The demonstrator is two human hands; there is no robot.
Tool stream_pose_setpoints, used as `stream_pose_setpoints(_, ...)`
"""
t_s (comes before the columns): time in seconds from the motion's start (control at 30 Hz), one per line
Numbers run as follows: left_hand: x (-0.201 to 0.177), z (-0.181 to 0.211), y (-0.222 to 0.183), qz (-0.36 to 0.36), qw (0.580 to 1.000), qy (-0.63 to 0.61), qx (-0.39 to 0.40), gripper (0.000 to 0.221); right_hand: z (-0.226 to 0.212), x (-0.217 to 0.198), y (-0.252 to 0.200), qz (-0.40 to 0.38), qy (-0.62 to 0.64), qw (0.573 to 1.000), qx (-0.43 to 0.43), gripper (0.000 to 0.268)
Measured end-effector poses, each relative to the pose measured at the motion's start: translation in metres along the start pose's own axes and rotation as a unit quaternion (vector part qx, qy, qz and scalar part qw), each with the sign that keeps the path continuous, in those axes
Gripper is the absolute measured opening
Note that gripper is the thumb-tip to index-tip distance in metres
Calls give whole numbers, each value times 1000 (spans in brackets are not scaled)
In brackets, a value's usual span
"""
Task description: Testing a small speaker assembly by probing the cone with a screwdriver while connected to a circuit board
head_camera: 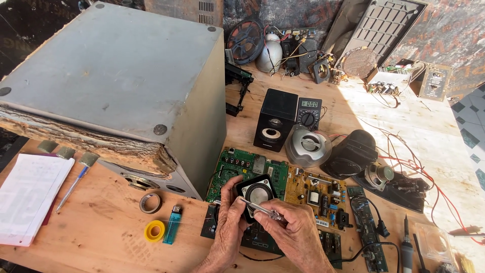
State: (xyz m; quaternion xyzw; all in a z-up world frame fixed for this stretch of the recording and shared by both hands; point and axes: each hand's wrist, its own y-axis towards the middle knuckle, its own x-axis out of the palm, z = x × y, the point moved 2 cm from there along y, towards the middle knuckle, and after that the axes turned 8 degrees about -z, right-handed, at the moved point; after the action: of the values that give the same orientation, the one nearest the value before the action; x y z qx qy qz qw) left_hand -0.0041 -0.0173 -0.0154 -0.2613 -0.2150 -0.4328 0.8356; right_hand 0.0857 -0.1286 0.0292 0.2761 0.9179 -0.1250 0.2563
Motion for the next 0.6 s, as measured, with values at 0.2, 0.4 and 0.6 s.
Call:
stream_pose_setpoints(0.2,-2,-5,0,-8,1000,18,3,59,-2,0,0,12,-7,999,-40,23)
stream_pose_setpoints(0.4,2,-1,-2,8,999,15,-28,59,4,2,1,-22,-3,999,26,27)
stream_pose_setpoints(0.6,0,-4,1,23,998,15,-47,58,9,3,4,41,11,998,-38,17)
